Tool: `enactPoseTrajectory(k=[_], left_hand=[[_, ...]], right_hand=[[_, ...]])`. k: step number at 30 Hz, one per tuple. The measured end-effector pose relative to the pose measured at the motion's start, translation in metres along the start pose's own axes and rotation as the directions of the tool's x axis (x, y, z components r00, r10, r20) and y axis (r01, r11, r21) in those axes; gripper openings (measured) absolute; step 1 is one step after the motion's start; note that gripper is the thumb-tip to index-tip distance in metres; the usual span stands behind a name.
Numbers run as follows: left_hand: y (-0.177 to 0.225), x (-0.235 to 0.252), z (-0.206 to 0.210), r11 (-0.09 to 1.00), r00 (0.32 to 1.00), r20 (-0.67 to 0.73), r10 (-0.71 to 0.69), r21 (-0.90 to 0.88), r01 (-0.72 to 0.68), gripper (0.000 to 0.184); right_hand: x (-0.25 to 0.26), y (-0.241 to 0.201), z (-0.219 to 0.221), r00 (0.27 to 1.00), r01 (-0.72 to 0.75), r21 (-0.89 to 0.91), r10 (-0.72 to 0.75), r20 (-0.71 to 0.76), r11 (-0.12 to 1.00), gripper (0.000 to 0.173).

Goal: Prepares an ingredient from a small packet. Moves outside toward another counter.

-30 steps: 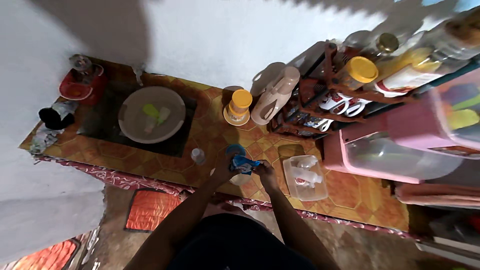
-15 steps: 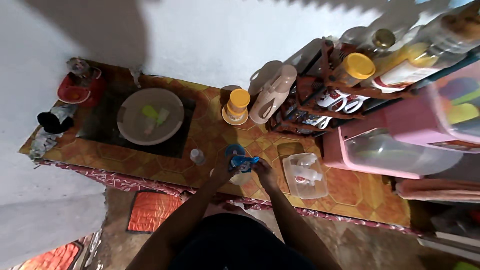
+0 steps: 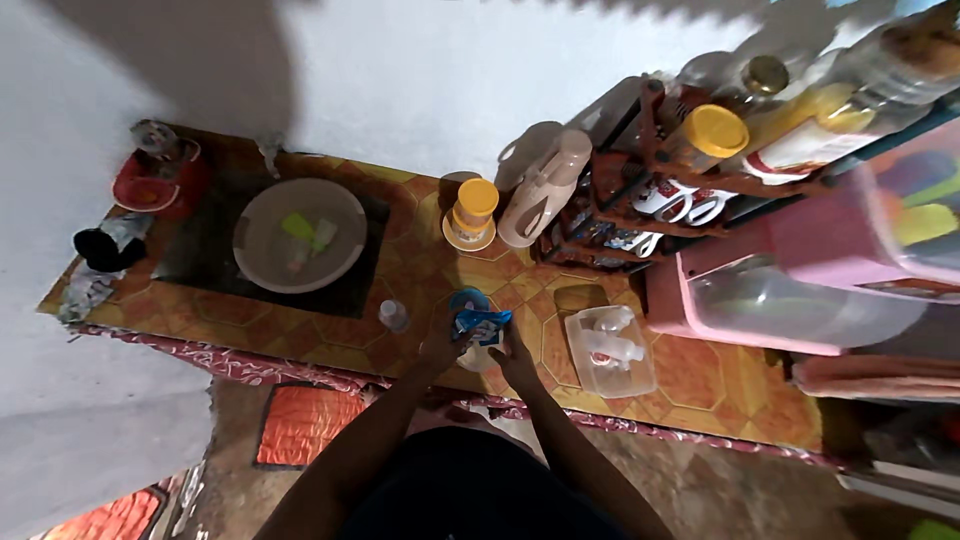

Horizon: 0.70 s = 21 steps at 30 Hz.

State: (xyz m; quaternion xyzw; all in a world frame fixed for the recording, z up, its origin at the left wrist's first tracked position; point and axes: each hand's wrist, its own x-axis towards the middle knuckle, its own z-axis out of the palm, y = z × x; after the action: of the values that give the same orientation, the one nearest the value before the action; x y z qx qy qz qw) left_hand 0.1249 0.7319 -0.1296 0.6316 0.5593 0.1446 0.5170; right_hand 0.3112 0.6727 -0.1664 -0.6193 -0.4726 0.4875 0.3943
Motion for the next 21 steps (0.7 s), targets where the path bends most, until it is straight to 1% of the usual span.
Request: enactPoseTrajectory(k=[2,4,7,9,10,12,14,15,17,20,21], left_hand=[[-0.0028,0.0026,0.0012,1.0,1.0,-0.02,0.012,-0.004,-0.012,0.06],[-0.0051,0.0027,0.0013,1.0,0.999,-0.032,0.024,-0.008,-0.025,0.059],[-0.0018,0.0017,-0.0002,1.0,1.0,-0.019,0.002,-0.018,-0.002,0.06],[-0.0024,0.0004,-0.0006,0.999,1.0,-0.024,-0.011,-0.03,0.01,0.06],[-0.0042,0.0002,-0.0006,0.999,0.999,-0.03,-0.015,-0.044,0.013,0.06],[-0.007,0.0016,0.0007,0.998,0.999,-0.04,-0.006,-0.069,0.004,0.06],[-0.0072,0.0015,0.0011,0.997,0.999,-0.045,0.004,-0.075,-0.007,0.06],[-0.0064,0.0004,0.0001,0.997,0.999,-0.044,0.003,-0.072,-0.006,0.06],[-0.0045,-0.0001,-0.0007,0.998,0.999,-0.042,0.003,-0.064,-0.006,0.059],[-0.0039,-0.0008,-0.0004,0.997,0.998,-0.04,-0.037,-0.062,0.035,0.061],[-0.0049,-0.0001,-0.0009,0.997,0.998,-0.042,-0.05,-0.065,0.047,0.062]], right_hand=[[0.0018,0.0028,-0.0018,0.999,0.031,0.024,-0.03,-0.029,0.999,0.09],[-0.0001,0.0016,0.0016,1.0,0.005,0.071,-0.006,0.016,0.997,0.089],[0.0,0.0013,0.002,0.999,0.023,0.167,-0.017,-0.038,0.986,0.088],[-0.0012,-0.0016,0.0034,1.0,-0.014,0.189,0.01,0.026,0.982,0.086],[-0.0014,-0.0018,0.0042,0.999,-0.01,0.194,0.003,0.037,0.981,0.087],[0.0003,-0.0007,0.0023,1.0,0.027,0.204,-0.029,0.005,0.979,0.088],[0.001,-0.0026,0.0035,1.0,-0.006,0.212,0.001,0.026,0.977,0.085],[0.0015,-0.0023,0.0049,0.999,-0.008,0.22,0.0,0.037,0.975,0.087],[0.0038,-0.0004,0.004,1.0,0.024,0.218,-0.027,0.012,0.976,0.089],[0.0006,-0.0036,0.0046,0.998,-0.02,0.182,0.007,0.069,0.983,0.088],[0.0009,-0.0017,0.0042,0.998,0.008,0.173,-0.019,0.06,0.985,0.09]])
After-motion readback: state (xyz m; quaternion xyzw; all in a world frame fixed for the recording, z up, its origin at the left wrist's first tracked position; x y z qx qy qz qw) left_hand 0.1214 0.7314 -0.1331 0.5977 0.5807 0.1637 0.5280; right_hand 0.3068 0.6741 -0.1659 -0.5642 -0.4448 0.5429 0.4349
